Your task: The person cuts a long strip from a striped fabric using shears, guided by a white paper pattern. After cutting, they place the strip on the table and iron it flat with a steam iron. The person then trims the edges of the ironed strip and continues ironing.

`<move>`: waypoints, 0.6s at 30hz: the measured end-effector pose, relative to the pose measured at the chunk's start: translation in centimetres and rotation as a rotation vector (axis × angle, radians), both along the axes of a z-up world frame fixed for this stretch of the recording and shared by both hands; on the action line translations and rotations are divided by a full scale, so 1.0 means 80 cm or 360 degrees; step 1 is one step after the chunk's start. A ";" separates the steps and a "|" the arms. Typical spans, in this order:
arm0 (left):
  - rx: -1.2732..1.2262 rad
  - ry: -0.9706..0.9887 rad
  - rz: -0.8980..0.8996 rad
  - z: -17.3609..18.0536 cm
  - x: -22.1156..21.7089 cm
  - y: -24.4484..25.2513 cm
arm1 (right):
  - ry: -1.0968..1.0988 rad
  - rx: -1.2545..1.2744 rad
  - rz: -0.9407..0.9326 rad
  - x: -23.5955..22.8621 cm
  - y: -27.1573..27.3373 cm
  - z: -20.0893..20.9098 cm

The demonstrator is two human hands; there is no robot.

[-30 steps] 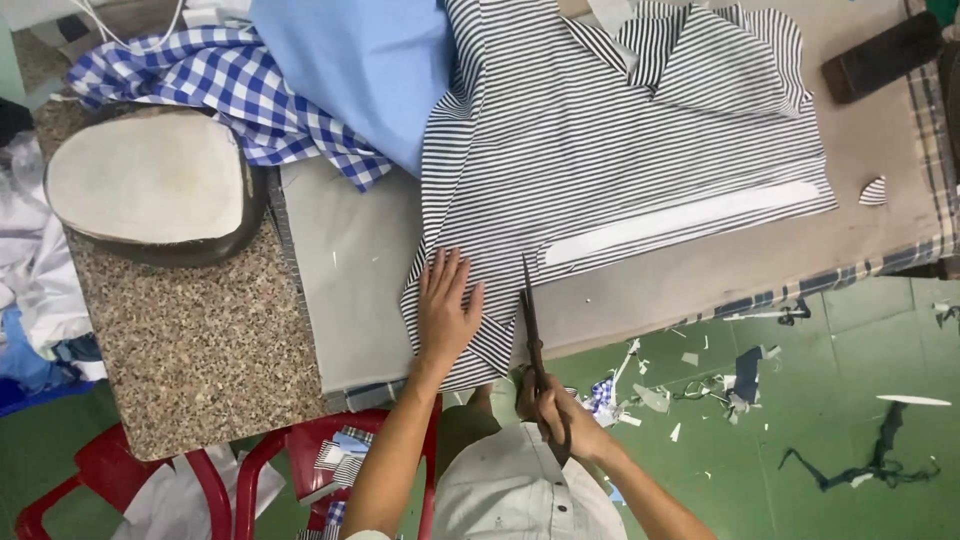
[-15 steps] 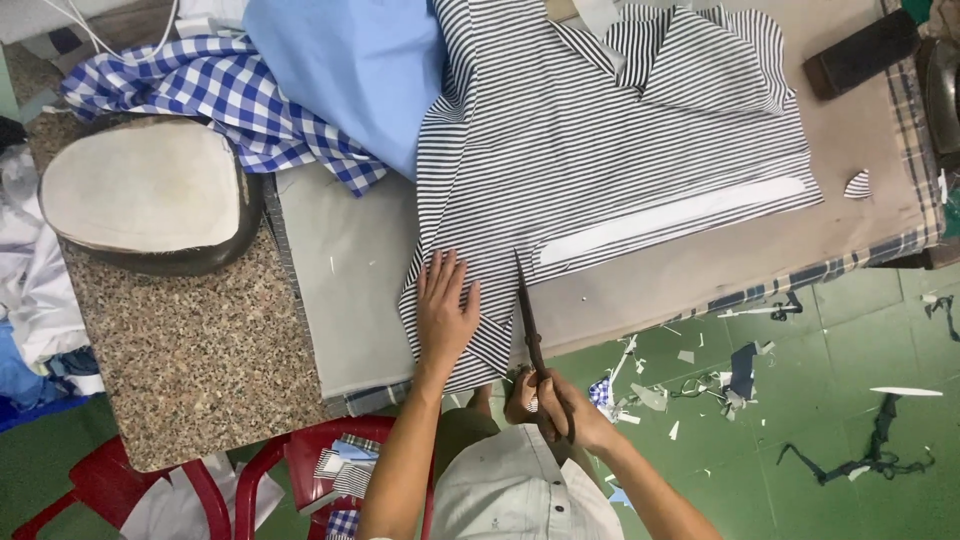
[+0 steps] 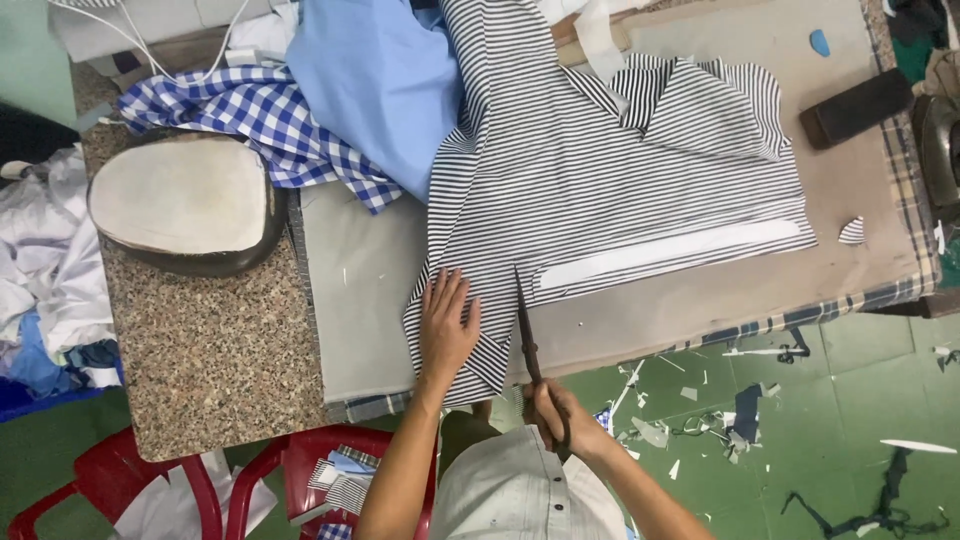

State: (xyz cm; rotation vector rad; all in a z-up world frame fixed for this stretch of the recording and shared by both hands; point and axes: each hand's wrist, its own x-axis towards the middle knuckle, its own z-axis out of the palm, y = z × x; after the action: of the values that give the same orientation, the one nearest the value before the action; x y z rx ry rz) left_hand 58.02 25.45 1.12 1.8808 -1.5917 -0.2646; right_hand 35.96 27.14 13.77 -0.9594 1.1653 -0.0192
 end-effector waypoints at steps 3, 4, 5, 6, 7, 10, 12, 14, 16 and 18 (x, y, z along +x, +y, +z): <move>0.0050 -0.0023 -0.0002 0.000 -0.001 -0.001 | -0.0140 0.0021 0.0385 -0.049 -0.017 0.017; 0.0049 -0.0029 0.0022 0.004 -0.001 0.000 | -0.0145 0.0020 0.0408 -0.069 -0.021 0.016; 0.0080 -0.0054 0.0010 0.007 -0.001 -0.001 | -0.0173 -0.0053 0.0513 -0.089 -0.027 0.014; 0.0107 -0.0076 0.0007 0.010 -0.003 -0.003 | -0.0200 -0.0128 0.0627 -0.111 -0.037 0.012; 0.0102 -0.0079 0.0040 0.007 0.001 -0.005 | -0.0205 -0.0132 0.0660 -0.126 -0.047 0.009; 0.0247 -0.0185 0.0055 0.007 0.016 -0.020 | -0.0311 -0.0171 0.0726 -0.172 -0.096 0.002; 0.0427 -0.0203 -0.0010 0.018 0.031 -0.035 | -0.0012 -0.0135 0.0671 -0.202 -0.135 0.000; 0.0437 -0.0249 0.0054 0.029 0.036 -0.044 | 0.0021 -0.0184 0.0785 -0.226 -0.177 -0.005; 0.0455 -0.0297 0.0108 0.039 0.015 -0.053 | 0.0049 -0.0231 0.0888 -0.253 -0.219 -0.013; 0.0198 -0.0768 0.0440 0.046 -0.027 -0.064 | -0.0076 -0.0159 0.0733 -0.284 -0.255 -0.026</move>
State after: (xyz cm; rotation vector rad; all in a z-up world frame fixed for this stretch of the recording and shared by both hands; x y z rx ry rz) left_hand 55.84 20.30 4.80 2.3593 -1.6094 0.2345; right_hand 13.24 6.74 11.65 -1.2911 0.8843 0.2699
